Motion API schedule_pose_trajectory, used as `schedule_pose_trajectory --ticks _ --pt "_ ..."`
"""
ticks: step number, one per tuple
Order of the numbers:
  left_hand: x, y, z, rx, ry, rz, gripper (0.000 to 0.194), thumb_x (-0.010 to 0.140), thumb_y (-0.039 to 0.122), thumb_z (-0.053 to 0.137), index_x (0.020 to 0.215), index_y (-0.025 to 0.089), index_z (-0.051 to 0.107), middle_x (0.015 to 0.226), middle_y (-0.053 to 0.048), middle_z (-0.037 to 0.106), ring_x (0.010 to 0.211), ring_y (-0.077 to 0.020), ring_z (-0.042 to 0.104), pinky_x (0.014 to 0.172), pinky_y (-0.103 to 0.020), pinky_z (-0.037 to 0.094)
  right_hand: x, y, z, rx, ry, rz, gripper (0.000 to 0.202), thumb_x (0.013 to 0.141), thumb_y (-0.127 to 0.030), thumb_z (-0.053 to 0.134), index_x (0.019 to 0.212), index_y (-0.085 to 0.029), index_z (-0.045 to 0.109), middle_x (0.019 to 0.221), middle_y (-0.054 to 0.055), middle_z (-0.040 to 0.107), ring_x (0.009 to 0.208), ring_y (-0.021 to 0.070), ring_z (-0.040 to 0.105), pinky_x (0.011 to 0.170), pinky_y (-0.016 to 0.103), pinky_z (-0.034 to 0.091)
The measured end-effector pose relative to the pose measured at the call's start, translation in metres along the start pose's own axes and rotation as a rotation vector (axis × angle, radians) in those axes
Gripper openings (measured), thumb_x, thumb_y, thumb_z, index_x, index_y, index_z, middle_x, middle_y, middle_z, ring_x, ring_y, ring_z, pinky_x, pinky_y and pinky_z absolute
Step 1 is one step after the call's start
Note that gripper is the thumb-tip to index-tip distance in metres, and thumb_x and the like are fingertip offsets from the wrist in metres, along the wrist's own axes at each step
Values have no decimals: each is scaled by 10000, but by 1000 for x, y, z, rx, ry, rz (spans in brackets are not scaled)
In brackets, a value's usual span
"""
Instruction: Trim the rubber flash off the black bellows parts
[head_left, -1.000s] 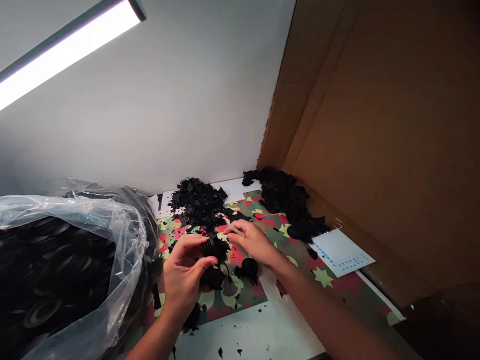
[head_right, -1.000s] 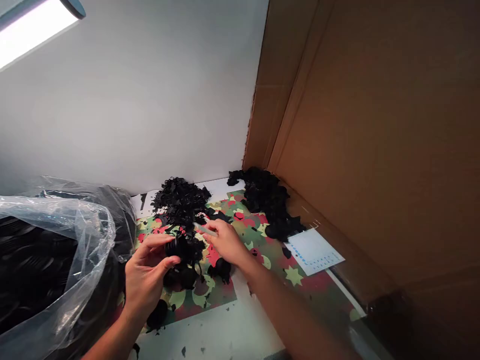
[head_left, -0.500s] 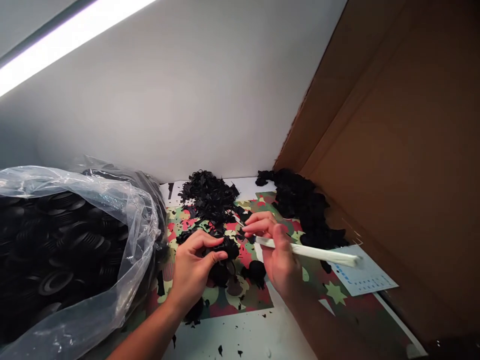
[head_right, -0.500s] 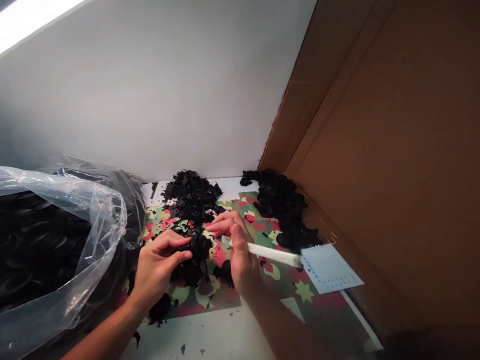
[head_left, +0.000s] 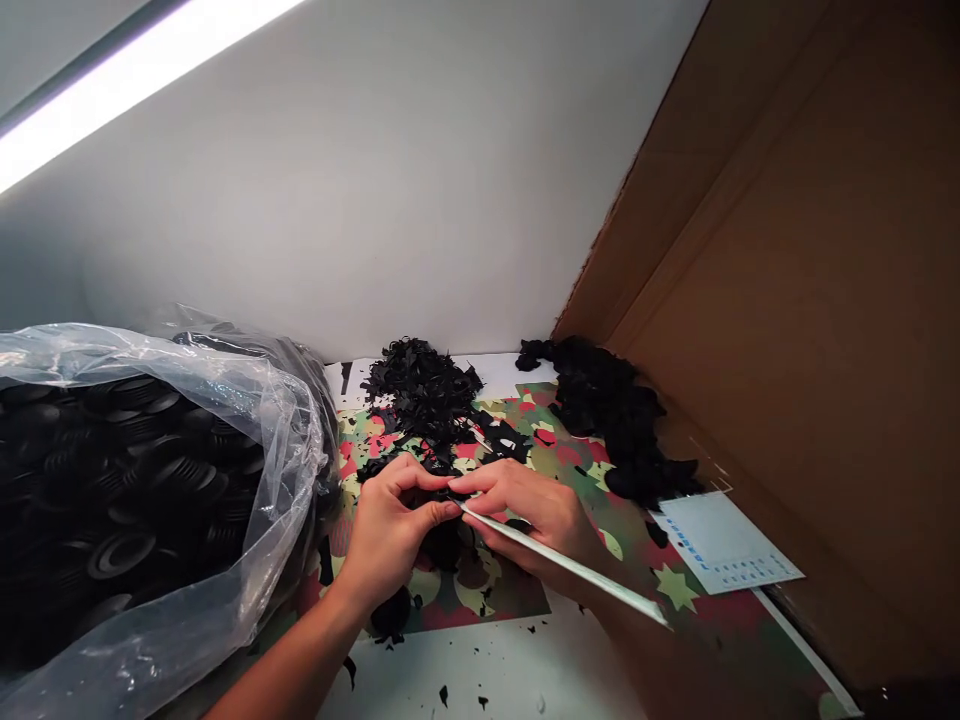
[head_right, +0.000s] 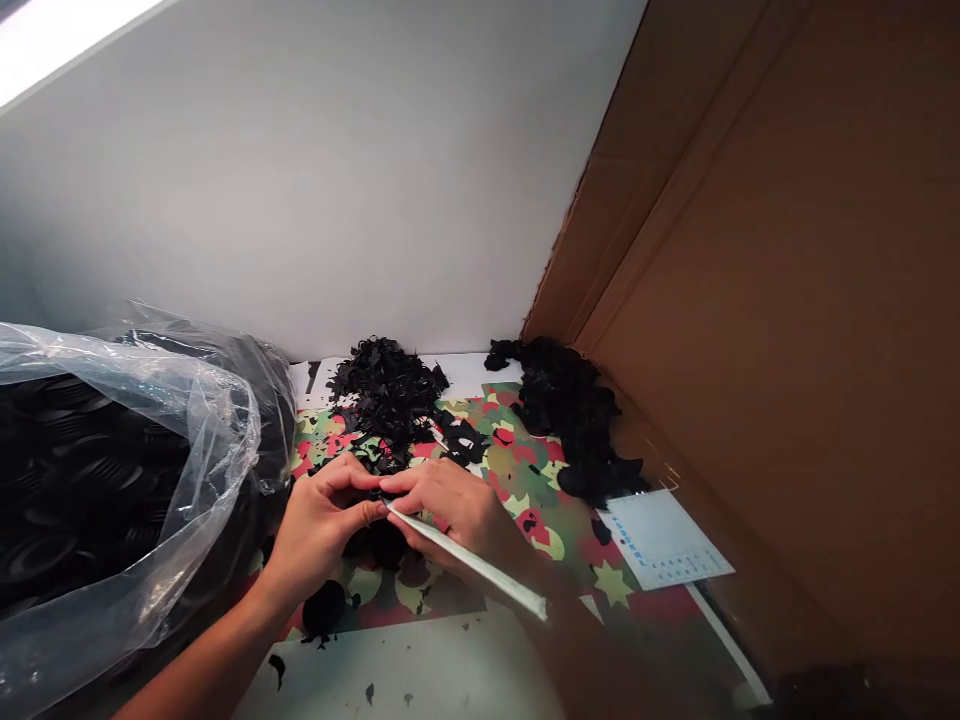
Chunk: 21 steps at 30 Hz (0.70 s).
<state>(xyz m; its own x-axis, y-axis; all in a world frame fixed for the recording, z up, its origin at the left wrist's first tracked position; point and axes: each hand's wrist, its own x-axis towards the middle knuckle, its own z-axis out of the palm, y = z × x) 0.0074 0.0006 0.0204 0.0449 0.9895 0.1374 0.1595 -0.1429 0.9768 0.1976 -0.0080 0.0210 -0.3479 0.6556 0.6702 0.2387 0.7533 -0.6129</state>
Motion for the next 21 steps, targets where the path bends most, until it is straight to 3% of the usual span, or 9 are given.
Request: schedule_pose_trajectory --ticks 6,15,21 --pt "1 0 -1 42 -8 -4 66 612 222 844 659 224 799 647 8 608 613 -152 563 573 -264 417 1 1 0 -34 -64 -55 135 970 -162 576 934 -246 675 1113 77 787 962 213 751 877 383 598" --pt "0 -3 -1 73 -17 0 69 615 235 849 672 233 809 644 11 608 606 -158 578 566 -262 427 2 4 -2 -78 -76 -119 139 982 -180 559 939 -248 672 1040 69 798 904 212 754 819 364 589" --pt "2 -2 -1 35 -42 -15 104 607 276 869 634 216 789 629 5 636 600 -158 595 571 -264 468 -5 10 11 -285 -46 -151 207 992 -127 507 880 -239 641 1015 82 787 909 219 727 830 400 548"
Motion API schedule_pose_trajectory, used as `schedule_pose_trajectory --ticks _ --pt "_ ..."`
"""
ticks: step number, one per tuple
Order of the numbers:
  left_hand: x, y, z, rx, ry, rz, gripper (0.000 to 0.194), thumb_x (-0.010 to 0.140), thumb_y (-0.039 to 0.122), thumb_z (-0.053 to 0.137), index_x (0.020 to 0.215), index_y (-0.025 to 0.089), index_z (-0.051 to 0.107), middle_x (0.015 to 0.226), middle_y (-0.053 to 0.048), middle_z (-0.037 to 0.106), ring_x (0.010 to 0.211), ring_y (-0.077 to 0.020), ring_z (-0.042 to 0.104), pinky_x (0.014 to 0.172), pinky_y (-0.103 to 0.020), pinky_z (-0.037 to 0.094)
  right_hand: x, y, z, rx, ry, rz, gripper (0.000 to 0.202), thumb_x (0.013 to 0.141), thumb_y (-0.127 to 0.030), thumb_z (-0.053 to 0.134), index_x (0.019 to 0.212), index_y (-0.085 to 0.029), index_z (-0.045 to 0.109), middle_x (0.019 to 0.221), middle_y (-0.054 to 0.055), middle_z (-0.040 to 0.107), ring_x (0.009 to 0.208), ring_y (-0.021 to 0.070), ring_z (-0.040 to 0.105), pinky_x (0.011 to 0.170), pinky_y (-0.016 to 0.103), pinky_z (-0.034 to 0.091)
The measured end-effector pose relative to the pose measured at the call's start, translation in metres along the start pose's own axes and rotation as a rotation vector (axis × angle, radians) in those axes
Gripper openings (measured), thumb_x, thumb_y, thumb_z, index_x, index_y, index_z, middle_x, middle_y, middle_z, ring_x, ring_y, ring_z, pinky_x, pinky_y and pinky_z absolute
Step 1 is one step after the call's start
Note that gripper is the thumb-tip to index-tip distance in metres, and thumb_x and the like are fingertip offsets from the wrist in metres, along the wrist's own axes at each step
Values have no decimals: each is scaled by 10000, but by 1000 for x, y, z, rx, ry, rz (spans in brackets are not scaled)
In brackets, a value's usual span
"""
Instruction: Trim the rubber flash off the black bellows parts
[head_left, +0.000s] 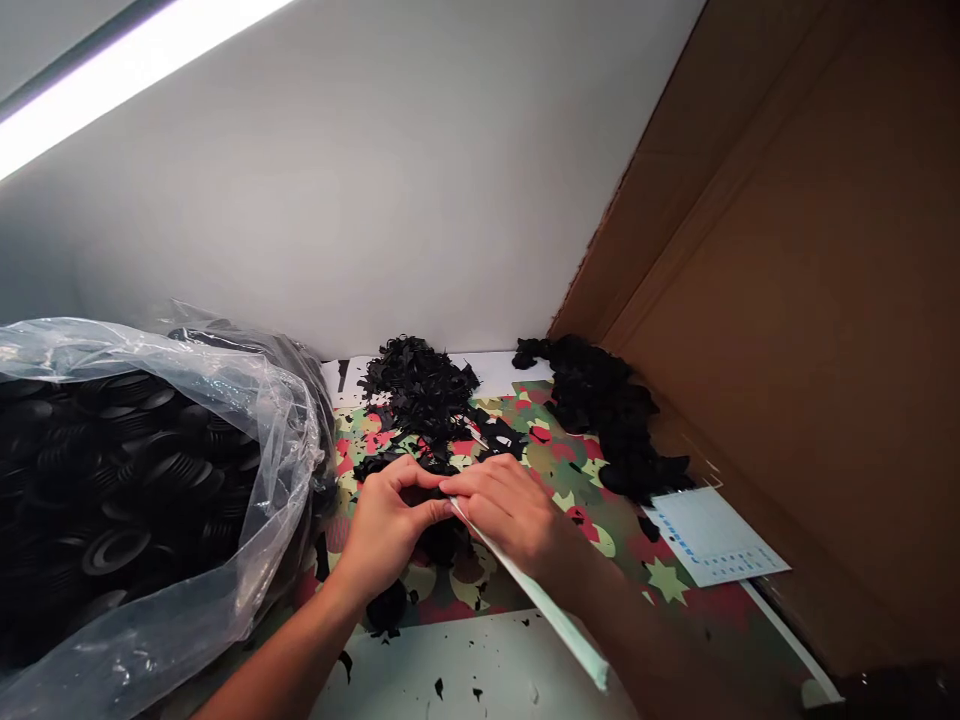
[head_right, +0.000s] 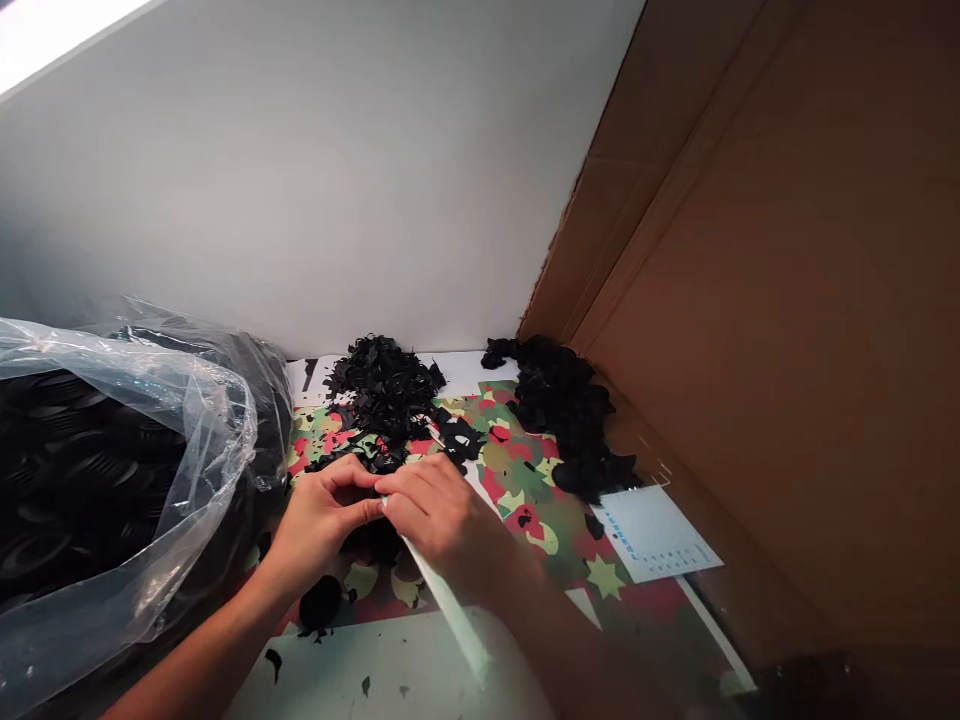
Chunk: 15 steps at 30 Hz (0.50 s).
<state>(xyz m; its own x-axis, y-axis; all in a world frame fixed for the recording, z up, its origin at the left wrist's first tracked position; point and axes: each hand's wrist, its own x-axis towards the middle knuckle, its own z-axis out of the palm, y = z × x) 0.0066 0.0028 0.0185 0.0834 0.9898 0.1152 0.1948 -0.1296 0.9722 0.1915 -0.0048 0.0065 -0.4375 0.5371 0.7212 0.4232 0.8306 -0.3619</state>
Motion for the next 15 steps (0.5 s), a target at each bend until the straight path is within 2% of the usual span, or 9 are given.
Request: schedule_pose_trajectory --ticks 3,7,9,11,13,15 --pt "-1 3 0 -55 -23 -62 151 590 286 880 677 194 798 644 0 641 581 -150 595 514 -249 480 2 4 -4 -54 140 149 194 989 -136 499 904 -232 644 1023 98 772 959 234 711 891 425 527" --pt "-2 8 0 -149 -73 -224 246 591 315 871 778 184 781 651 12 626 490 -134 553 353 -225 415 6 13 -16 33 272 469 117 969 -229 561 885 -244 641 1033 73 771 949 232 711 866 401 547" --pt "-2 8 1 -198 -80 -221 264 593 296 875 805 185 763 677 5 660 549 -146 602 423 -231 481 6 16 -16 141 319 581 125 944 -277 594 832 -240 631 1031 63 770 941 231 711 840 385 553" --pt "-2 6 1 -232 -76 -172 270 617 280 874 840 185 753 734 -11 699 658 -158 653 563 -245 545 6 17 -12 229 355 644 161 922 -314 612 786 -229 620 975 56 759 894 222 699 798 358 547" --pt "-1 4 1 -249 -59 -138 282 640 283 872 872 186 744 775 -18 708 711 -160 664 633 -253 559 6 15 -8 314 361 691 189 908 -347 625 767 -222 604 817 25 708 754 186 655 697 308 523" --pt "0 1 1 -251 -29 -108 290 639 287 878 870 185 735 801 -18 702 729 -158 660 662 -257 562 6 12 -6 405 358 738 217 896 -377 636 757 -221 579 663 -25 597 606 144 555 584 265 461"
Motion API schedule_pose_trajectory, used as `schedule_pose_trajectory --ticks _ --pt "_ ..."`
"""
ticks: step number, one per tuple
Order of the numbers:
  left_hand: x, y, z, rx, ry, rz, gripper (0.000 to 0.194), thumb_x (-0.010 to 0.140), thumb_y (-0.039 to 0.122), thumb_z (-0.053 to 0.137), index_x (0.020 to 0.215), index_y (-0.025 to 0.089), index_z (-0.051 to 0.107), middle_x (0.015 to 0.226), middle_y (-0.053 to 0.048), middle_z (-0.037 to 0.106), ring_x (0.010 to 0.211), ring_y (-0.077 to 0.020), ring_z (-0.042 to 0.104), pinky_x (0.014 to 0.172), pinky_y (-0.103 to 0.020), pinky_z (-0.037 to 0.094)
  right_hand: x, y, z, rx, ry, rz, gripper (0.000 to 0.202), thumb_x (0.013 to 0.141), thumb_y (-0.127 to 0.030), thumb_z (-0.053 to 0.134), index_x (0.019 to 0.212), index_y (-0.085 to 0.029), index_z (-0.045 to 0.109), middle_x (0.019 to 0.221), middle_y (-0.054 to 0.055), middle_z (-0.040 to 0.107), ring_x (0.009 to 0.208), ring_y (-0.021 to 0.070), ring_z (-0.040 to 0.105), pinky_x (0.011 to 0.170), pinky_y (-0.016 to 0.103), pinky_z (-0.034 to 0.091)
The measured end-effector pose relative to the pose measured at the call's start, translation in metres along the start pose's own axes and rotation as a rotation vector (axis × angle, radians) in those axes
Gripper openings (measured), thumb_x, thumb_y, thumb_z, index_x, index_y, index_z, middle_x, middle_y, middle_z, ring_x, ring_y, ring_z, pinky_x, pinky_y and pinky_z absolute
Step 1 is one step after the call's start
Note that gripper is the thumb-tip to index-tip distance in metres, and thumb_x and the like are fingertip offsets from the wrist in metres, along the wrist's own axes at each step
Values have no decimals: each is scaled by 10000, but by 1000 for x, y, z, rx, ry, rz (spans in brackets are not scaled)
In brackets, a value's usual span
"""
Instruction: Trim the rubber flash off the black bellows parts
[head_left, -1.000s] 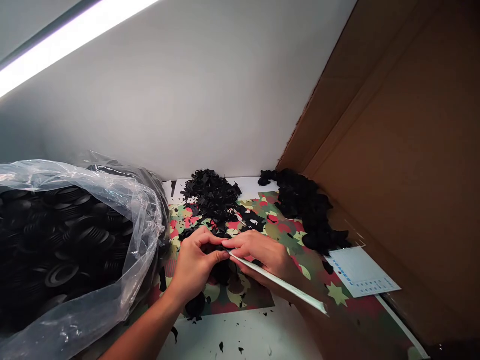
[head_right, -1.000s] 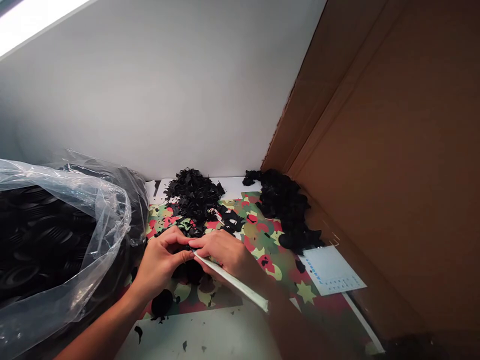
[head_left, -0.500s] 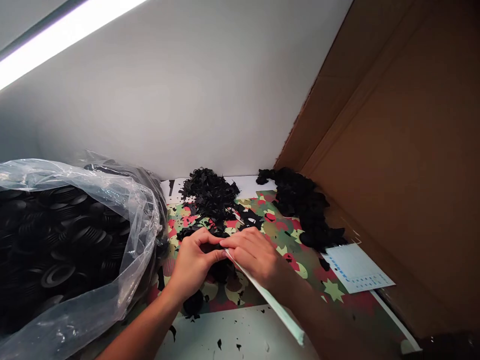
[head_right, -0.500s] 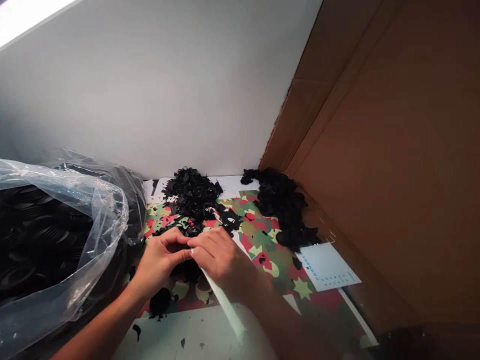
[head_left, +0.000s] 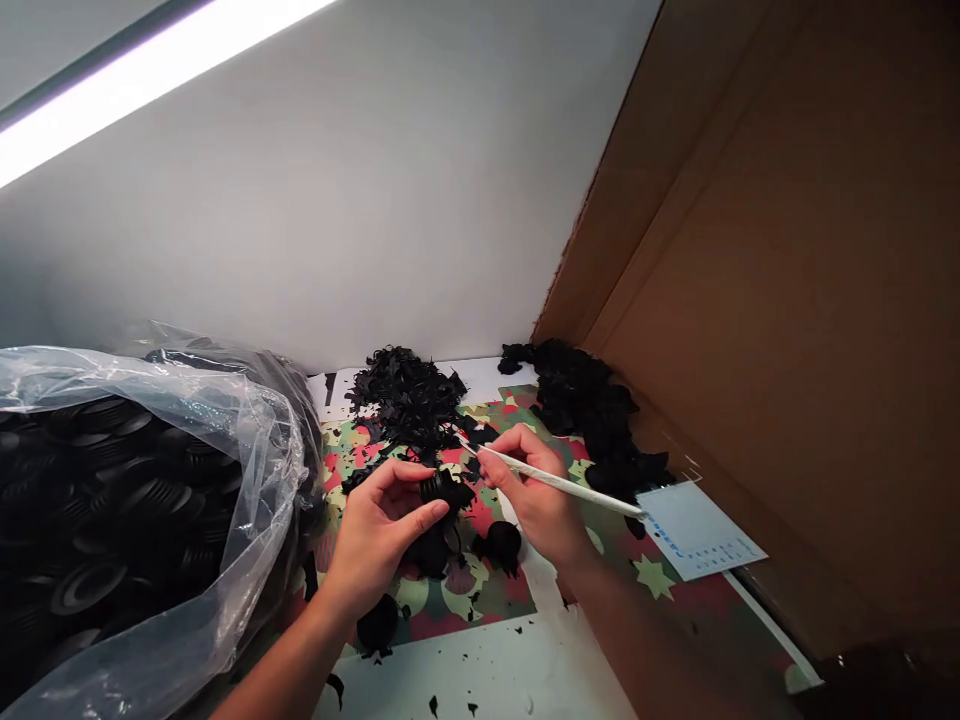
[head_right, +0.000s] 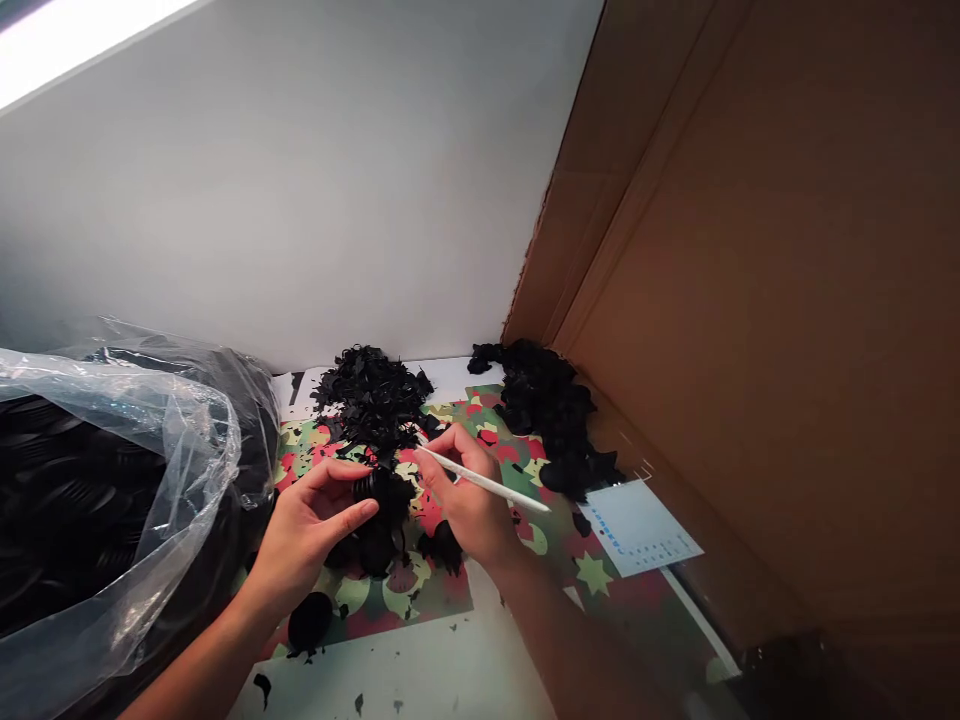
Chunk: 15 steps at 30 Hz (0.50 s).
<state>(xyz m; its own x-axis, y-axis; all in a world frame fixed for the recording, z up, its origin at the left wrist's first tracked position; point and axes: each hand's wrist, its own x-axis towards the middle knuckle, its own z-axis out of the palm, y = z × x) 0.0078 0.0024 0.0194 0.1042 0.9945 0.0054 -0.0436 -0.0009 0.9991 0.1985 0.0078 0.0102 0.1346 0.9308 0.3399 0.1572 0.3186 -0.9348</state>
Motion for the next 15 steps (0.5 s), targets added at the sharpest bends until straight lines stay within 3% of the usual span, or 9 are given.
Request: schedule_pose_trajectory --ticks 4,10,15 --pt "1 -1 -1 -6 25 50 271 639 287 886 836 184 732 866 -30 714 829 -176 685 768 -271 573 -5 -9 3 124 -77 69 266 871 -404 660 716 -222 543 604 -56 472 541 114 429 512 240 387" --pt "2 -2 -1 -17 25 71 261 649 297 888 833 187 739 897 -47 741 884 -211 714 816 -306 586 -13 -18 9 238 -216 35 192 884 -371 659 768 -228 605 951 50 709 887 208 653 756 332 527" --pt "3 -4 -1 -13 36 102 250 648 282 884 838 191 748 891 -47 749 867 -210 719 805 -301 588 -18 -20 10 147 -242 42 117 905 -319 632 820 -239 627 1058 61 769 1025 240 700 920 408 516"
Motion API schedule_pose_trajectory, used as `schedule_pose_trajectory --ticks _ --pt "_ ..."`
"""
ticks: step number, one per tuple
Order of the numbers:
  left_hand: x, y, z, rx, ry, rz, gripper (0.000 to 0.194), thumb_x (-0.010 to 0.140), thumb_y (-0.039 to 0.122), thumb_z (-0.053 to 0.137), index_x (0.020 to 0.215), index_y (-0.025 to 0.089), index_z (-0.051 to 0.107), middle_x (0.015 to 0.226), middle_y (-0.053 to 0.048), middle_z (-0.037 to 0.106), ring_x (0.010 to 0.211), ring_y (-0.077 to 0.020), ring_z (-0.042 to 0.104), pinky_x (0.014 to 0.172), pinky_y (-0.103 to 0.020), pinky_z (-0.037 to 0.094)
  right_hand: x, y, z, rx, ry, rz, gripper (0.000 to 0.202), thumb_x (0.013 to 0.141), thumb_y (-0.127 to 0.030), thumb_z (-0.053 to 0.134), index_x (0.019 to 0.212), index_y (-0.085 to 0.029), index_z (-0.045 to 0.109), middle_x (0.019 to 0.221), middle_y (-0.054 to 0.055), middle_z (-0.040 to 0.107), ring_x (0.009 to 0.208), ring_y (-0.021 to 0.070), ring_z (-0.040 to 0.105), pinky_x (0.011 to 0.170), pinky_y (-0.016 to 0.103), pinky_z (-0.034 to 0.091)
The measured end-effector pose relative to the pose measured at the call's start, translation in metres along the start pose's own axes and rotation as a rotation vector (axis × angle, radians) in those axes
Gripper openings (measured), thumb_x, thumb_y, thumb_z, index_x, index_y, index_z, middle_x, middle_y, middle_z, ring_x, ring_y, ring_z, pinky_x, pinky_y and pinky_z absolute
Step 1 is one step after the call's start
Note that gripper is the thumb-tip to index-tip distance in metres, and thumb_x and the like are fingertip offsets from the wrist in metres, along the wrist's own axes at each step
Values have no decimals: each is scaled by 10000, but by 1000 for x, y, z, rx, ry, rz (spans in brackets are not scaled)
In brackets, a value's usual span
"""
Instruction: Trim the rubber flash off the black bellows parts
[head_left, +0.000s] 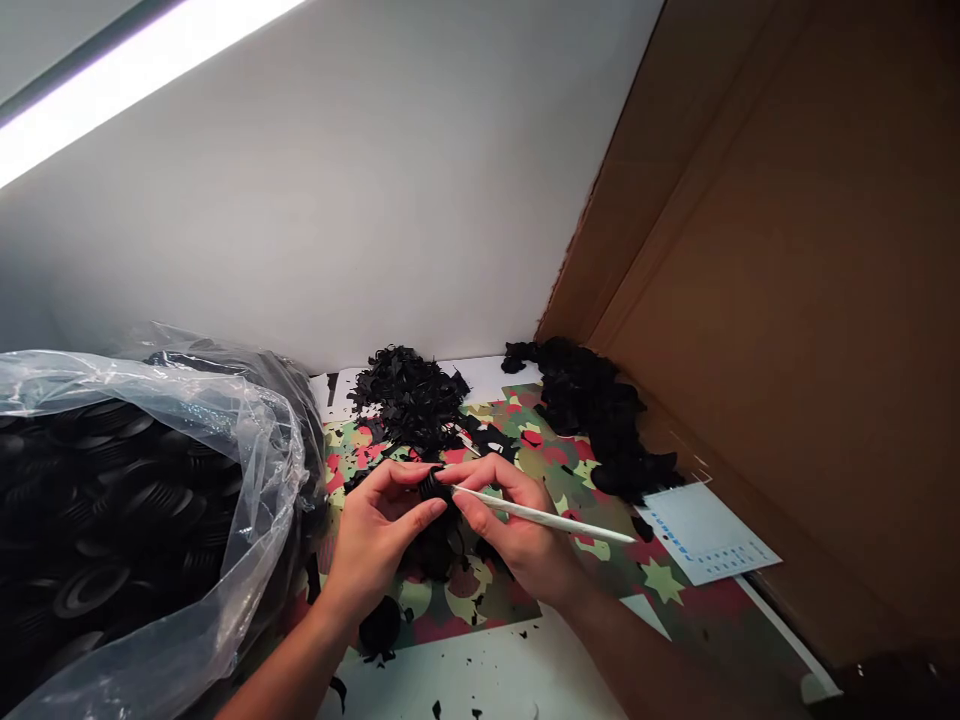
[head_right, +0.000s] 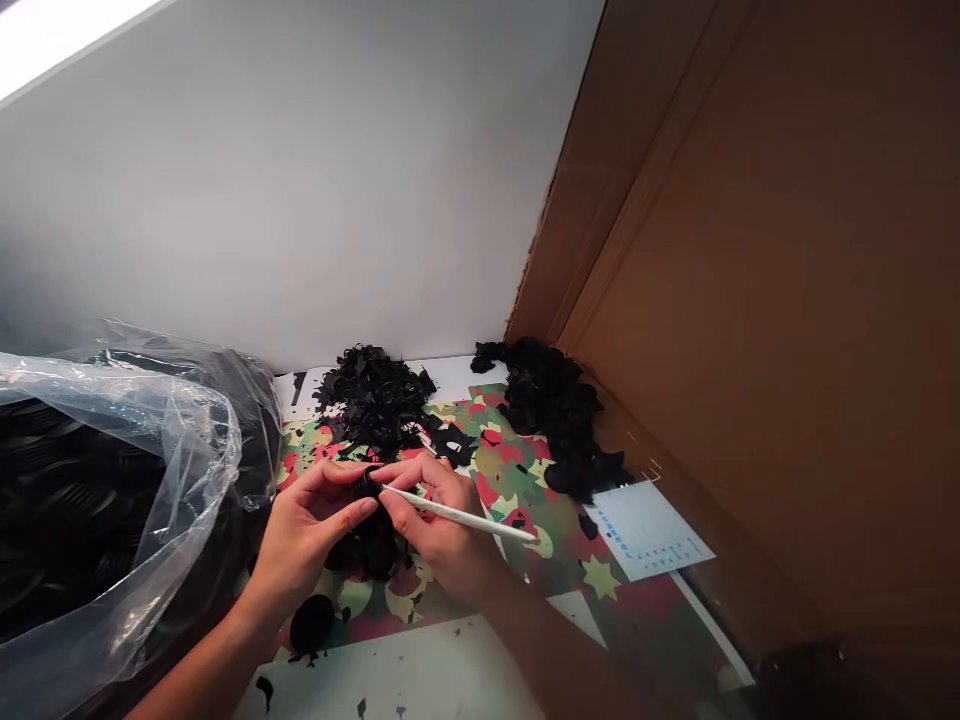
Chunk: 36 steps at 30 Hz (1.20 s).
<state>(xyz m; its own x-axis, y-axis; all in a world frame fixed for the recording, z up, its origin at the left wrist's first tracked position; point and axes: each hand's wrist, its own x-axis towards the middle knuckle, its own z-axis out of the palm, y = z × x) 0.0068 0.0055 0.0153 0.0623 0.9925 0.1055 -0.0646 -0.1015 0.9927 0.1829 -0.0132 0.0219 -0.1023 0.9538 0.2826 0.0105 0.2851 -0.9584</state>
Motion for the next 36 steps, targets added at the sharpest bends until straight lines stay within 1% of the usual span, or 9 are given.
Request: schedule_pose_trajectory --ticks 3,10,16,21,27,29,32,34,36 --pt "-1 0 1 18 13 41 207 661 267 872 812 195 750 859 -36 743 841 -198 720 781 -287 593 -1 1 1 -67 12 -16 104 903 -296 630 818 -237 644 1044 63 786 1006 249 716 935 430 509" --pt "-3 1 3 146 77 204 156 666 209 852 784 196 751 834 -35 731 773 -178 708 667 -238 591 -5 6 8 -284 114 -160 125 917 -258 612 808 -242 672 950 45 800 893 224 709 780 356 544" --pt "-9 1 7 76 79 273 146 687 184 853 789 192 750 850 -44 765 838 -192 737 788 -284 618 2 15 10 -542 283 -307 145 954 -212 546 864 -243 654 920 35 789 838 212 711 830 380 515" --pt "-8 3 5 -31 132 261 190 643 179 894 770 192 754 848 -37 767 838 -176 734 761 -240 606 17 23 -17 -680 479 -196 143 921 -262 539 804 -244 619 880 52 783 784 229 689 743 351 505" --pt "-1 -4 4 -280 139 80 297 569 262 955 746 189 728 896 -28 740 871 -162 704 796 -228 586 27 26 -41 -751 554 -54 165 875 -294 530 731 -235 584 781 66 751 654 210 630 649 315 445" --pt "-1 -2 7 -367 126 -19 369 562 281 962 842 213 731 893 -8 713 833 -155 692 790 -268 604 29 28 -41 -740 533 6 153 838 -278 531 701 -233 585 728 58 731 606 200 594 634 318 432" --pt "-1 4 11 -437 90 -180 505 591 333 950 1036 261 722 858 11 674 787 -156 676 745 -319 629 30 28 -33 -523 295 71 142 818 -289 556 704 -230 617 739 43 727 673 208 630 670 326 475" --pt "-1 6 12 -424 83 -236 467 605 370 940 998 223 737 821 9 652 745 -141 654 717 -304 627 27 26 -25 -255 137 25 129 845 -310 572 759 -230 628 897 52 752 865 227 686 789 345 526" --pt "1 5 10 -405 98 -250 421 582 396 946 879 177 744 792 5 641 690 -122 625 647 -260 607 23 23 -17 -23 81 -64 132 908 -315 536 855 -232 625 1091 66 737 1065 236 676 940 385 524"
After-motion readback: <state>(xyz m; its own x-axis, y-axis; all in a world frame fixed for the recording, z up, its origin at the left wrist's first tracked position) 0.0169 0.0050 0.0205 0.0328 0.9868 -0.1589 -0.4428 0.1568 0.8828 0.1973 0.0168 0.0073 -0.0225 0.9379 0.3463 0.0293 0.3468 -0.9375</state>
